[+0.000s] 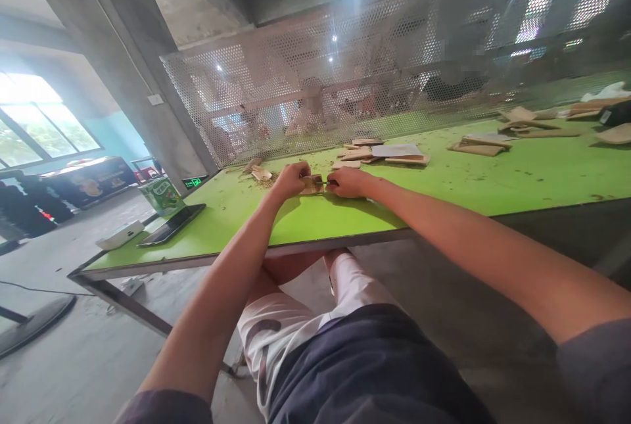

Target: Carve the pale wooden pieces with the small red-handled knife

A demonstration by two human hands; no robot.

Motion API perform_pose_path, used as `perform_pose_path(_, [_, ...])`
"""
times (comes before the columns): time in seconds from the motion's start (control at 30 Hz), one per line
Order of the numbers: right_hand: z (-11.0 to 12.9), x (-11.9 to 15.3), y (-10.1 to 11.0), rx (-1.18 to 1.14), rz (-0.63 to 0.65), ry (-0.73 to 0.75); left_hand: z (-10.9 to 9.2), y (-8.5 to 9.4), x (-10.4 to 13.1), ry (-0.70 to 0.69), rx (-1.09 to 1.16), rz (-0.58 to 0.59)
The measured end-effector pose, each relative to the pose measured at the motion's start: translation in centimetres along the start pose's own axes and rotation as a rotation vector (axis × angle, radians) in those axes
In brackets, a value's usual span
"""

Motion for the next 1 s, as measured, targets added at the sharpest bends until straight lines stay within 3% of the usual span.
perform_pose_path(0.27, [0.9,-0.3,0.6,-0.021,0.123,0.017,-0.3,-0.2,0.2,-0.029,-0.017,0.094])
perform_pose_path(0.73, [1.3,0.9,0.8,0.168,-0.079,0.029,-0.5,0.3,0.2,-0.052,-0.085,0.121])
perform_pose_path(1.0, [1.2,0.3,0.1,0.155,0.018,0.022,-0.2,0.2,0.2,-0.030,-0.100,0.152])
Point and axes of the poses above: each hand's wrist, its own x-axis away from the middle knuckle, its own y-axis out of the back of the hand, z = x × y, the point moved 2 cm from there along -x, towards the middle knuckle, and after that the axes turned 1 degree about z, right-handed, at the moved point
